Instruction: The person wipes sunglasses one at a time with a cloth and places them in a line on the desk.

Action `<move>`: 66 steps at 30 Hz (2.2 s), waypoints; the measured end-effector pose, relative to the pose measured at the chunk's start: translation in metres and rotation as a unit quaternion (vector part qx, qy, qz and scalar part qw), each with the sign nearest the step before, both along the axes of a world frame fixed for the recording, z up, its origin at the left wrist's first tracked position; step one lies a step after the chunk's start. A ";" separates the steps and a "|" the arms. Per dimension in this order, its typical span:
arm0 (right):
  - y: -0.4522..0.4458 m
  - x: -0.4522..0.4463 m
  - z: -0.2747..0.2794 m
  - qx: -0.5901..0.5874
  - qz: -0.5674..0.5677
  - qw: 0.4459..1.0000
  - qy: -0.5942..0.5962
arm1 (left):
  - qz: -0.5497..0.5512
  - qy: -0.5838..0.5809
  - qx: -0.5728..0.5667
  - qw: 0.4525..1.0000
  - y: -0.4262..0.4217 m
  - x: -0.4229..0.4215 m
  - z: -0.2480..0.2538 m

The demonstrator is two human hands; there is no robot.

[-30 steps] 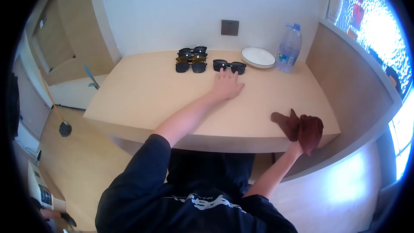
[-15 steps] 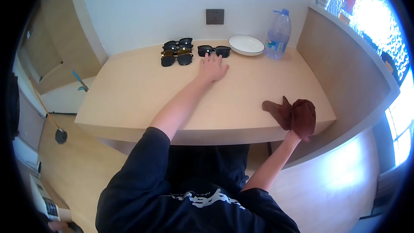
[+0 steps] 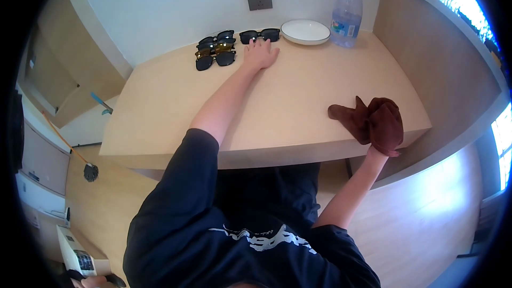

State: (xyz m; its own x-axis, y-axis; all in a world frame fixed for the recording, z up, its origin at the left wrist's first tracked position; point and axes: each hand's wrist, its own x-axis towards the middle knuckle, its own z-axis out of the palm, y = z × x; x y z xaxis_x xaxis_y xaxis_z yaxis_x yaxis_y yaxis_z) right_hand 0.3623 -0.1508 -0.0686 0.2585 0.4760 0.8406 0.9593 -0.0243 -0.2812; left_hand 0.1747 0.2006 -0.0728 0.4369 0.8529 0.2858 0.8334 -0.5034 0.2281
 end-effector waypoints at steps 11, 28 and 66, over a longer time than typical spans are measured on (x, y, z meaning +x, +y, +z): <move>0.011 0.009 0.001 0.045 0.055 0.997 -0.033 | -0.007 0.048 -0.028 0.998 0.037 0.009 0.011; 0.076 -0.062 0.011 -0.052 0.163 0.911 0.375 | -0.071 -0.039 0.215 0.973 -0.018 -0.036 -0.005; 0.083 -0.109 0.023 -0.186 0.075 0.974 -0.110 | -0.138 -0.280 0.266 0.912 -0.053 -0.159 0.032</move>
State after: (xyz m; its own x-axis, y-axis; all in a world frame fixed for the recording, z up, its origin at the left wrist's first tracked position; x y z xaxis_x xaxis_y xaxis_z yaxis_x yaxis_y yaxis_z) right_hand 0.2533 -0.0677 -0.0457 -0.0045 0.7764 0.6302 0.9959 0.0607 -0.0677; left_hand 0.0161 0.1471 -0.0407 0.2725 0.4068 0.8719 0.4854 -0.8406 0.2405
